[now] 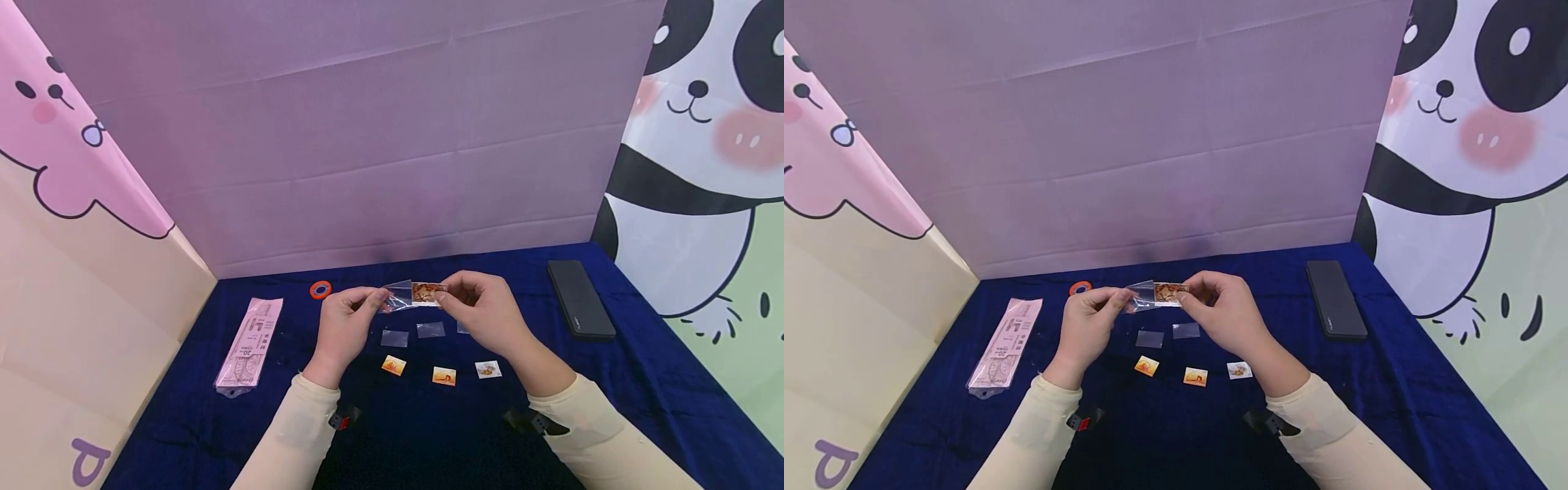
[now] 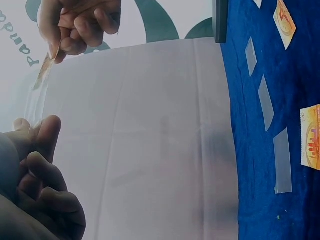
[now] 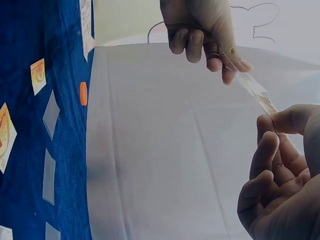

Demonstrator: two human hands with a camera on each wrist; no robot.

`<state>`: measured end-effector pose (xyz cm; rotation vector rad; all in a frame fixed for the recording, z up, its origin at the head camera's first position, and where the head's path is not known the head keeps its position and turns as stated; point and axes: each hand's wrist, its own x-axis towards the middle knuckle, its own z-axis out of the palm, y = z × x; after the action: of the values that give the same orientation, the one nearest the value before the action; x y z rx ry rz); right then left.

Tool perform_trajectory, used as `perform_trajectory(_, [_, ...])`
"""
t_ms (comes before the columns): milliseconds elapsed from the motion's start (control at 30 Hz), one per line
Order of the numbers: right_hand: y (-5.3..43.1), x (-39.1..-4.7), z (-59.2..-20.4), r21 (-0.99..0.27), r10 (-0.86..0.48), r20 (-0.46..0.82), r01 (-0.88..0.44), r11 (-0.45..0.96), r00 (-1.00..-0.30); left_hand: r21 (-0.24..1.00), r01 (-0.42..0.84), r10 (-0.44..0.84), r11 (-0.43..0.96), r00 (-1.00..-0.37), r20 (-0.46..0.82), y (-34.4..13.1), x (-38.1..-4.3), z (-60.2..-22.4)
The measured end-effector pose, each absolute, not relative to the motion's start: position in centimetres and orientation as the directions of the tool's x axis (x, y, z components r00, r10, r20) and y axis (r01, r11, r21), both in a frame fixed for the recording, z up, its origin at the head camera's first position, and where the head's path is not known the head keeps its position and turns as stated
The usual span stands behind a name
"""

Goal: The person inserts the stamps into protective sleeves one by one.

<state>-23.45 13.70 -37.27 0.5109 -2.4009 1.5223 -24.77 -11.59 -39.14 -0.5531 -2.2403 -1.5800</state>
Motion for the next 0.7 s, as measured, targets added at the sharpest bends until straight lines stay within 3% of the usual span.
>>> perform_trajectory(700, [13.64,-23.52,-37.37,-0.813,-0.195,0.373,-0.42,0.403,-0.907,0.815,0.497,0.129,0.3,-0.867,0.481,-11.48,-24.68,-39.24])
